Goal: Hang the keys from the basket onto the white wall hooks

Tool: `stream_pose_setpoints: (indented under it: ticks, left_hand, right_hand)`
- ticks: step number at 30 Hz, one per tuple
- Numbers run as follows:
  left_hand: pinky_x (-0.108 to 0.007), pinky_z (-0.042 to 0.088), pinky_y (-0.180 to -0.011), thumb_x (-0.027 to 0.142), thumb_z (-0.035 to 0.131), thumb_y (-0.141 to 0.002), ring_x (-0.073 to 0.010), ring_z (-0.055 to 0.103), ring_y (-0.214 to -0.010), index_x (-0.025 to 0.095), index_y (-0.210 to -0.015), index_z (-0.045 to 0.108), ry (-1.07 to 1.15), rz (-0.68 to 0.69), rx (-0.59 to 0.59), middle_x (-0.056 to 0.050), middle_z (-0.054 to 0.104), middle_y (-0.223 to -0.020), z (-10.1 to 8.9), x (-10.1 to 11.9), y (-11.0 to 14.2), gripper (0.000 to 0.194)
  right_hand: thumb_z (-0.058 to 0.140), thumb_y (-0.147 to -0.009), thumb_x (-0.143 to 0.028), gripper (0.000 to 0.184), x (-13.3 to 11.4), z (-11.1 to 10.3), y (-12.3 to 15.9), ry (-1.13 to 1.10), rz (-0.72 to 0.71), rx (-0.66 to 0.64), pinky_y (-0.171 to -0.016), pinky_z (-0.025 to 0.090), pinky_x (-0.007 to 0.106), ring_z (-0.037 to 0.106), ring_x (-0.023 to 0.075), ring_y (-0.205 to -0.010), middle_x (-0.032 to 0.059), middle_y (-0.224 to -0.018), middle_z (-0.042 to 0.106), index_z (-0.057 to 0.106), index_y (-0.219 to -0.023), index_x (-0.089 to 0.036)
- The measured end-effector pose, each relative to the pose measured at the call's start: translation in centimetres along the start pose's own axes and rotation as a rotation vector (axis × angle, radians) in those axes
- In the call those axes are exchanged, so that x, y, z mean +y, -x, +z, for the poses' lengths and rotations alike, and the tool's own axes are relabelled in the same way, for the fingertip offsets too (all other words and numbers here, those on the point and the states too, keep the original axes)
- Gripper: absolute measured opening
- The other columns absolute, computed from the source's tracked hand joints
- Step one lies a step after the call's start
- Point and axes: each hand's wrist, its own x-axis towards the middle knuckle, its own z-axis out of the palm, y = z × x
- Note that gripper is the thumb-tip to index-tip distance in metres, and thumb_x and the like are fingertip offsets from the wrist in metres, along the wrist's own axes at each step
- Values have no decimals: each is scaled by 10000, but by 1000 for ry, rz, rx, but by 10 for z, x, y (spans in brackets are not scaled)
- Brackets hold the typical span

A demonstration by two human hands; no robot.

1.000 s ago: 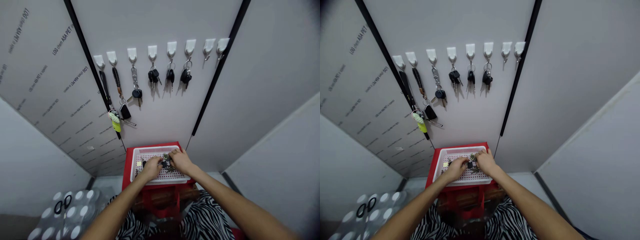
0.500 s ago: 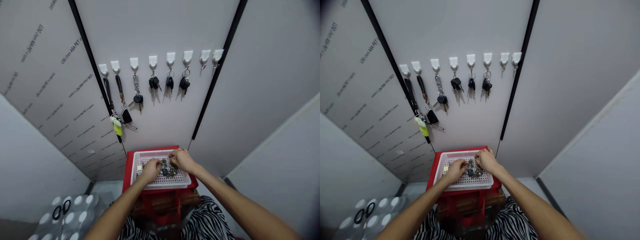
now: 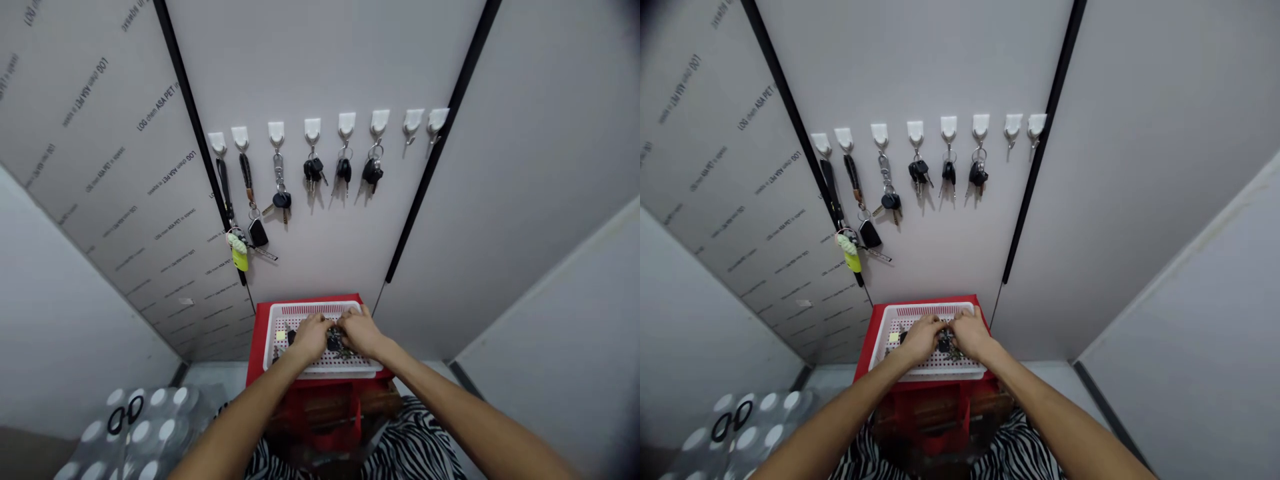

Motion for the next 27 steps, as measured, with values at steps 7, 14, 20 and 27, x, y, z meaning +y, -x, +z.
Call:
stream_pose_setpoints:
  ticks: [7,14,20,27]
  left_hand:
    - [-297,336,-693,125,300,-675,-186,443,-825,212,-919,482,-146,-36,-18,-62,513,-855,-3,-2,2,317]
    - [-312,346,-685,134,326,-666,-178,472,-810,227,-871,482,-181,-76,-43,-42,537,-831,-8,-2,4,274]
    - [-328,341,-720,184,412,-622,-194,468,-821,179,-792,509,-149,-96,-13,-60,534,-840,-13,2,7,196]
    - [-259,354,-755,182,475,-584,-146,459,-852,147,-946,455,359,-46,31,-48,523,-934,-5,1,0,364]
  right_hand:
    - [397,-605,-126,218,-3,2,-2,82,-33,-1,-789,180,404,455,221,-812,118,-751,584,578,-724,-112]
    - [389,-596,-124,215,-3,2,-8,127,-34,-85,-762,199,394,488,216,-749,128,-692,596,590,-668,-107]
    - [422,-566,-166,202,-2,-2,-6,92,-51,-74,-760,214,372,494,224,-737,143,-679,591,577,-664,-81]
    - [391,-573,-140,184,15,-18,-3,-347,16,138,-616,304,239,476,125,-620,13,-623,568,529,-692,-165]
